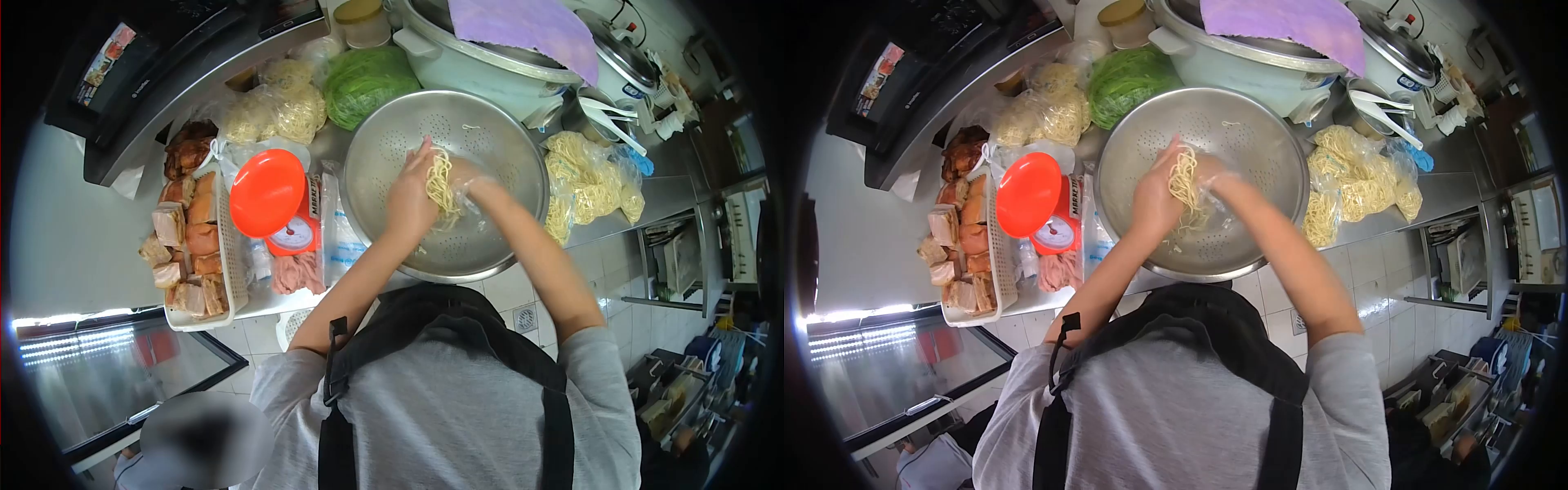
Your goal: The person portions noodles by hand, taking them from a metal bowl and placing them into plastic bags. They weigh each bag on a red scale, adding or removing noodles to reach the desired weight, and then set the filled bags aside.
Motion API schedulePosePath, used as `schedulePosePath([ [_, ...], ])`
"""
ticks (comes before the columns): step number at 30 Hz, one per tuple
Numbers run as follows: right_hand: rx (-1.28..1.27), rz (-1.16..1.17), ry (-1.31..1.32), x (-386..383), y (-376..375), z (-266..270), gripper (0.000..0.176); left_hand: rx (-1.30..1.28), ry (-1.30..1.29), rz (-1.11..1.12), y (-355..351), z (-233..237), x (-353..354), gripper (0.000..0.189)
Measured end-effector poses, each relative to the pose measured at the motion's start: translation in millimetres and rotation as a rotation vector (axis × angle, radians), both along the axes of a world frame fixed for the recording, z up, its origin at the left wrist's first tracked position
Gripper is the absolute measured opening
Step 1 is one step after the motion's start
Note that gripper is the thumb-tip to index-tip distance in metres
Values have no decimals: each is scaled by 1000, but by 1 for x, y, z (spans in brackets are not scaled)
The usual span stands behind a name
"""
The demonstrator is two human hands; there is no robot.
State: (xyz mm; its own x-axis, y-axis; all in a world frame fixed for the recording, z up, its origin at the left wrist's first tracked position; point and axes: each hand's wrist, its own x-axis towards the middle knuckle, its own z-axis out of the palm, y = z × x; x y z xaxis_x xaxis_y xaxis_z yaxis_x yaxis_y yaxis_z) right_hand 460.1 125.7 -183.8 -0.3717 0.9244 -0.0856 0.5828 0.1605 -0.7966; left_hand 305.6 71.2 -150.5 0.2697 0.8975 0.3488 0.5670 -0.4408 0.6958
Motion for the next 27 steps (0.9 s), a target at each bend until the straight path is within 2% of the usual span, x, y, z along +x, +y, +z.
schedulePosePath([
  [1, 216, 234, -340, 3, 4, 8, 35, -123, -61, -21, 4, -2, -3, 45],
  [2, -24, 235, -642, 5, 14, 18, 41, -244, -122, -40, 9, -3, -5, 45],
  [5, -167, -77, -735, -5, -2, 91, 40, -970, -454, -98, 24, 14, -10, 43],
  [7, 162, -221, -367, 5, -32, 131, 44, -688, -390, -156, 33, -9, -13, 48],
  [10, -47, -232, 177, 27, -58, 122, 59, -383, -149, -104, 27, -25, -18, 54],
  [11, 40, -197, 112, 26, -70, 107, 61, -300, -45, -77, 22, -27, -16, 56],
  [12, 128, -168, 46, 26, -84, 81, 64, -316, -74, -94, 9, -6, -13, 61],
  [14, 125, -234, -102, 16, -101, 56, 67, -228, -91, -170, 6, 6, -12, 67],
  [16, -63, -411, -262, -9, -108, 48, 67, -136, -111, -221, -2, 29, -12, 71],
  [18, 65, -471, -172, -9, -108, 52, 61, -33, -137, -240, -13, 60, -16, 71],
  [21, 163, -525, -153, 2, -106, 52, 49, 61, -79, -160, -5, 58, -34, 66],
  [23, 149, -542, -186, 7, -105, 55, 40, -1, -29, -151, 6, 26, -49, 67],
  [25, 84, -528, -223, 5, -102, 69, 32, -63, -32, -153, 5, 19, -54, 68],
  [27, 175, -517, -83, -13, -97, 85, 32, -126, -93, -173, -4, 14, -50, 68],
])
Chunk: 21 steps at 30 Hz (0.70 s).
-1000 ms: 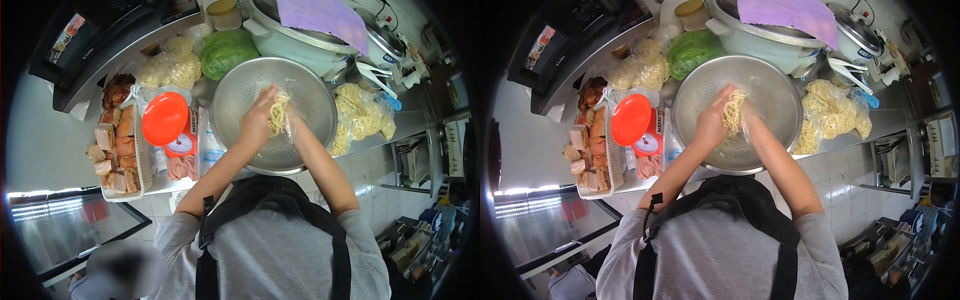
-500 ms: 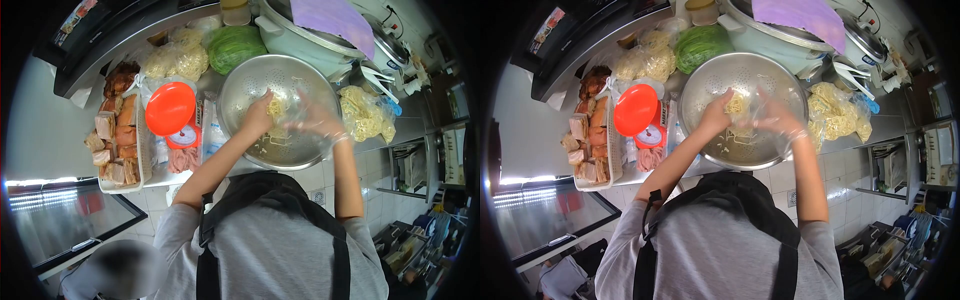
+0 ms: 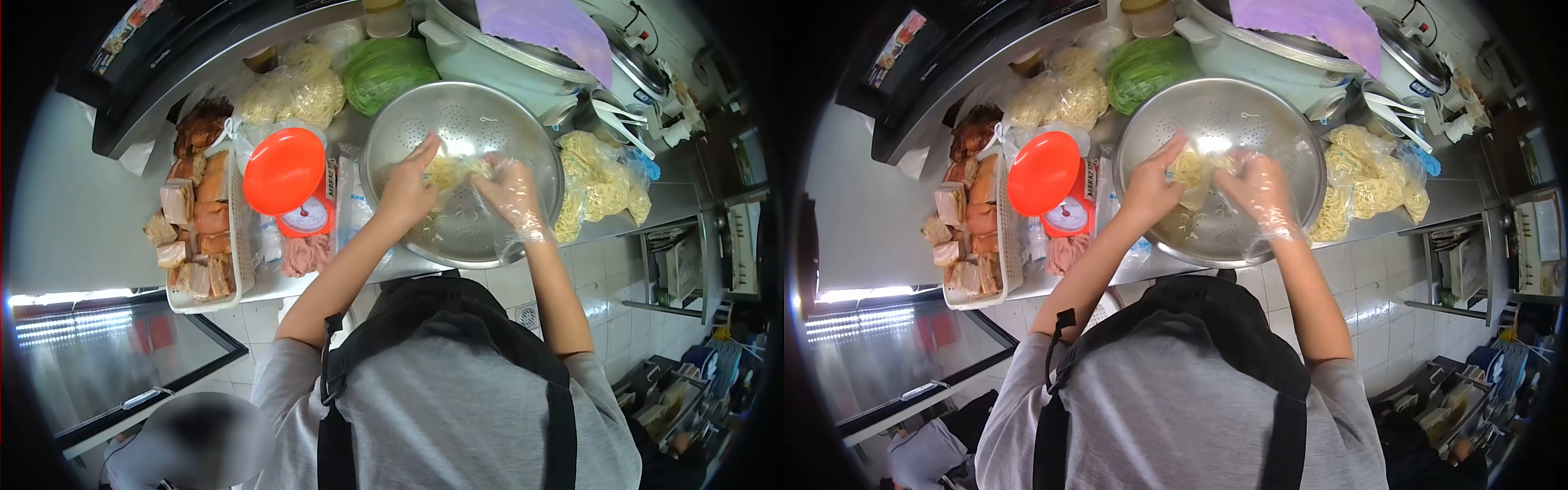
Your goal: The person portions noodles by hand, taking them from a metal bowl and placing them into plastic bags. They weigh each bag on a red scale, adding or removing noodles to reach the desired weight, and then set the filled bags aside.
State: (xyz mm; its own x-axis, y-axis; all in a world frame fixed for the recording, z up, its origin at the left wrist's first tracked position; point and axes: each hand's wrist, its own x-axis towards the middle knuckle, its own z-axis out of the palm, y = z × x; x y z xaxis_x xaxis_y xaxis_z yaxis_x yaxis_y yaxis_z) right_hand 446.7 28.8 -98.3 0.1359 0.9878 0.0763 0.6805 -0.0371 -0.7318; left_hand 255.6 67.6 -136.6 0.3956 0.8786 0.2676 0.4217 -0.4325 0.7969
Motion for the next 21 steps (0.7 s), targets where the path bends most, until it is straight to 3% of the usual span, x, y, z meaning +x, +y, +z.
schedulePosePath([
  [1, 64, 10, 55, -10, 4, 6, 33, -35, -19, 5, -1, 2, 1, 69],
  [4, -158, 205, 106, -30, 22, 11, 34, -149, -88, 15, 0, 7, 2, 70],
  [5, -420, 252, -19, -33, 38, -4, 36, -187, -120, 21, 1, 5, 1, 71],
  [8, -344, 335, -358, -36, 41, -3, 38, -110, -153, 23, 0, -9, -4, 71],
  [9, -279, 331, -217, -34, 42, 11, 43, -51, -156, 29, 0, -12, -6, 72],
  [12, -157, 362, 109, -14, 28, 59, 57, -267, -267, 57, -19, 32, -12, 73],
  [14, -117, 452, 177, 4, 24, 68, 67, -192, -155, 113, -9, 3, -24, 74],
  [15, -39, 514, 85, 7, 29, 35, 68, -148, -100, 137, -3, -6, -27, 75],
  [17, 115, 561, -199, 6, 32, -32, 66, -190, -233, 85, -7, -4, -26, 75],
  [19, 73, 505, -348, -2, 28, -42, 57, -214, -310, 47, -13, -4, -24, 76],
  [21, -120, 417, -264, -11, 36, -40, 45, -204, -296, 55, -12, -4, -27, 76],
])
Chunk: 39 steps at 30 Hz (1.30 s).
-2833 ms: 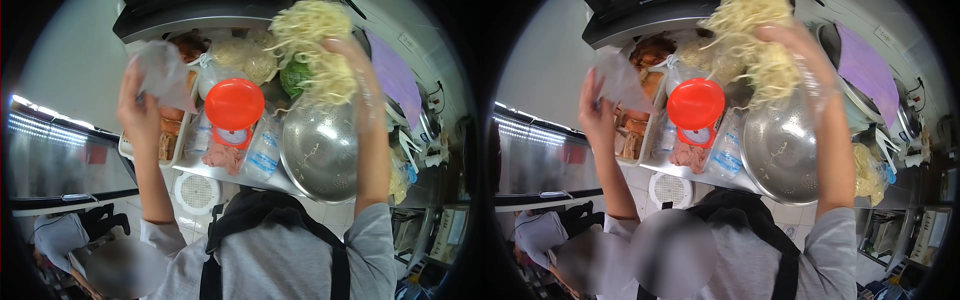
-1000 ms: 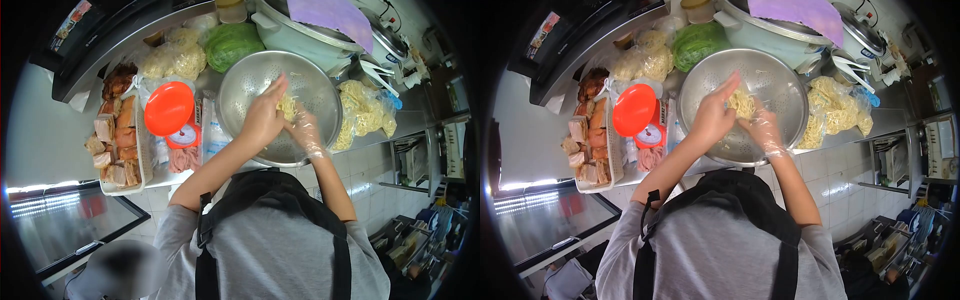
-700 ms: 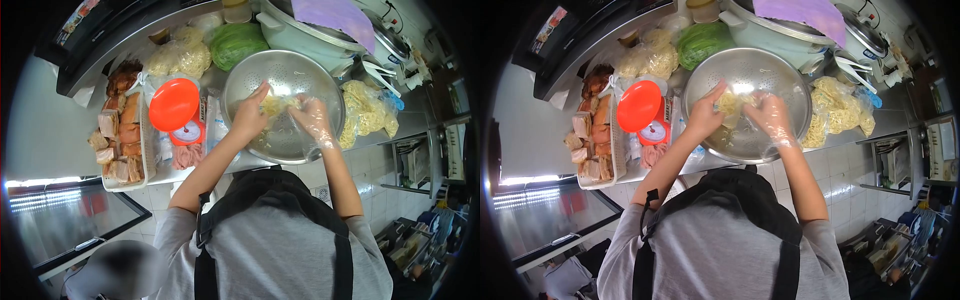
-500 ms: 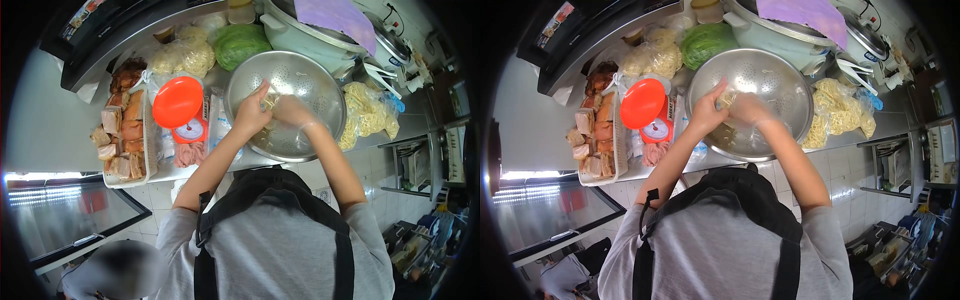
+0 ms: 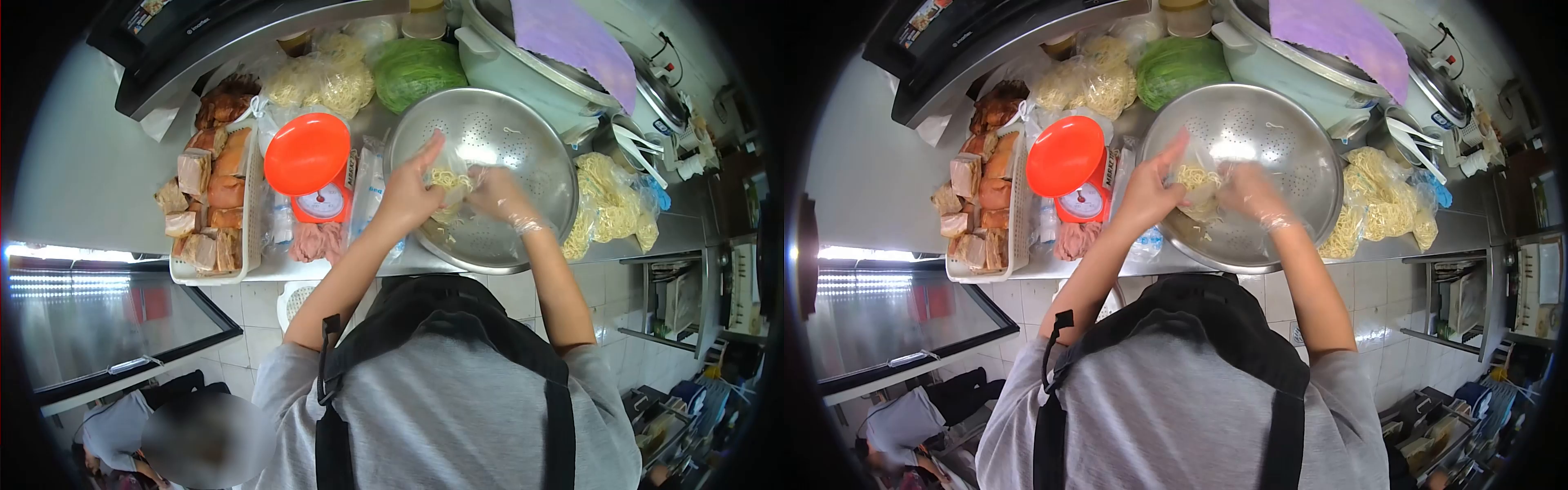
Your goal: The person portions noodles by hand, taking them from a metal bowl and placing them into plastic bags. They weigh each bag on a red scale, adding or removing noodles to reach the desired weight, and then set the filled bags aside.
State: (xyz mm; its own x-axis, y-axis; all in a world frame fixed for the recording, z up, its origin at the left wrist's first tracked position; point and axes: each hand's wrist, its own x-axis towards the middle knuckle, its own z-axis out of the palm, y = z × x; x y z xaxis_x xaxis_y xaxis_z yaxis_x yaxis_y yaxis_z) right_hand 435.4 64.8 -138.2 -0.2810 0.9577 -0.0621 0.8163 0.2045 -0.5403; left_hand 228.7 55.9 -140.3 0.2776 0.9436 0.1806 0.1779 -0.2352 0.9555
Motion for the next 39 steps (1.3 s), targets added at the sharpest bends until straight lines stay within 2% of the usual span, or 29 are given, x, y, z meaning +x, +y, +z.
schedulePosePath([
  [3, -13, -90, -46, -3, -1, 51, 24, -24, 147, 50, 10, -12, -12, 75],
  [6, 13, -33, 161, -9, -2, 88, 25, -28, 46, 24, 7, -8, -7, 76],
  [9, 107, 310, 367, -15, 4, 92, 26, -20, 74, -13, 1, 2, 2, 75],
  [12, -69, -10, 272, -8, 14, 118, 29, -20, 37, 3, 1, -7, -1, 75],
  [15, -77, -277, 523, 33, 65, 73, 25, -78, 22, 16, -2, -2, -4, 75],
  [18, 229, -278, -1, 75, 122, -31, 21, -16, 72, 28, -5, -2, -5, 75],
  [21, 640, -14, -149, 74, 124, -112, 20, -83, -26, 25, -7, -1, -4, 75],
  [23, 165, -100, 18, 30, 114, -132, 28, -193, -177, 20, -10, 10, 0, 75],
  [25, -143, 240, 78, 11, 87, -130, 31, -232, -236, 9, -16, 26, 0, 75],
  [27, -305, 371, -53, 7, 59, -119, 31, -186, -220, -6, -18, 45, -5, 75],
  [28, -388, 442, -119, 6, 51, -113, 32, -78, -154, -19, -18, 51, -10, 75],
  [31, -334, 413, -46, 37, 41, -77, 31, 143, -28, -45, -13, 62, -24, 76],
  [32, -171, 409, -203, 43, 42, -43, 31, 151, -34, -59, -10, 62, -26, 76],
  [34, 10, 306, -454, 59, 56, -35, 32, 105, -88, -81, -8, 65, -23, 76],
  [36, 37, 102, -642, 79, 70, -91, 34, -5, -181, -101, -7, 69, -11, 76],
  [39, -280, -63, -427, 30, 49, -113, 34, -58, -258, -68, -4, 75, -4, 76],
])
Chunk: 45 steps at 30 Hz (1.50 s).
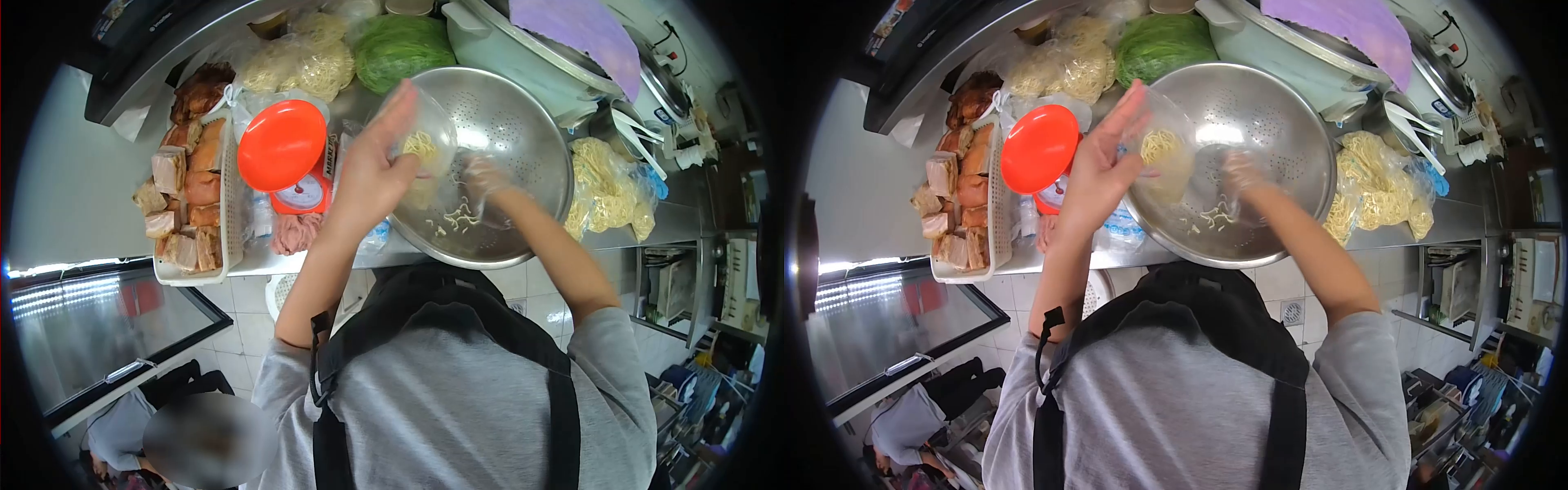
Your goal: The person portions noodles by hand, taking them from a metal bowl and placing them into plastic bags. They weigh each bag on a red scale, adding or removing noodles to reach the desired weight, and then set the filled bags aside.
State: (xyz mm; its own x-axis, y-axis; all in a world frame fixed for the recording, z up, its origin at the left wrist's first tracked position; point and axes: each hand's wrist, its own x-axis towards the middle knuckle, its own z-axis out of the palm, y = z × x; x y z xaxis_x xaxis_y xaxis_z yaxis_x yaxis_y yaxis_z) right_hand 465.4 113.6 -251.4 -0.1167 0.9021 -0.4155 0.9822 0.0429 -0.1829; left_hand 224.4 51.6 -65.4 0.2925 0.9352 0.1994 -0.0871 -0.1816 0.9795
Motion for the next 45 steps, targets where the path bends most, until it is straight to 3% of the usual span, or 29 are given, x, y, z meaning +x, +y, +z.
schedulePosePath([
  [2, -81, 262, 221, -33, -33, 58, 34, 21, 1, 29, 7, -13, -2, 75],
  [5, -369, 354, 207, -43, -36, 99, 32, 65, 93, 82, 20, -50, -12, 74],
  [8, -8, 117, 403, -5, -16, 38, 33, 35, 101, 128, 17, -59, -17, 74],
  [11, 28, 329, 219, -10, -12, 28, 35, 12, 102, 195, 11, -60, -22, 75],
  [14, -287, 210, 529, -54, -34, 63, 33, 89, 178, 297, 13, -61, -27, 73],
  [17, -442, 105, 898, -53, -49, 29, 36, 144, 214, 346, 11, -60, -31, 72],
  [20, -291, 164, 858, -58, -59, 36, 34, 139, 172, 349, 5, -54, -30, 75],
  [23, -411, 126, 839, -62, -67, 40, 29, 184, 198, 356, 1, -58, -30, 76],
  [26, -209, 304, 586, -37, -76, 49, 22, 242, 292, 375, -4, -66, -32, 74],
  [29, -131, 264, 408, -16, -83, 39, 23, 224, 317, 378, -15, -67, -31, 74],
  [35, -381, 133, 165, -55, -102, 131, 28, 255, 388, 382, -24, -86, -14, 75],
  [38, -309, 206, 102, -34, -110, 134, 23, 247, 445, 382, -24, -94, -8, 74],
  [41, -219, 255, 238, -12, -115, 138, 19, 265, 468, 396, -25, -96, -4, 74],
  [45, -302, 132, 189, 10, -99, 137, 15, 325, 494, 402, -20, -102, -6, 75],
])
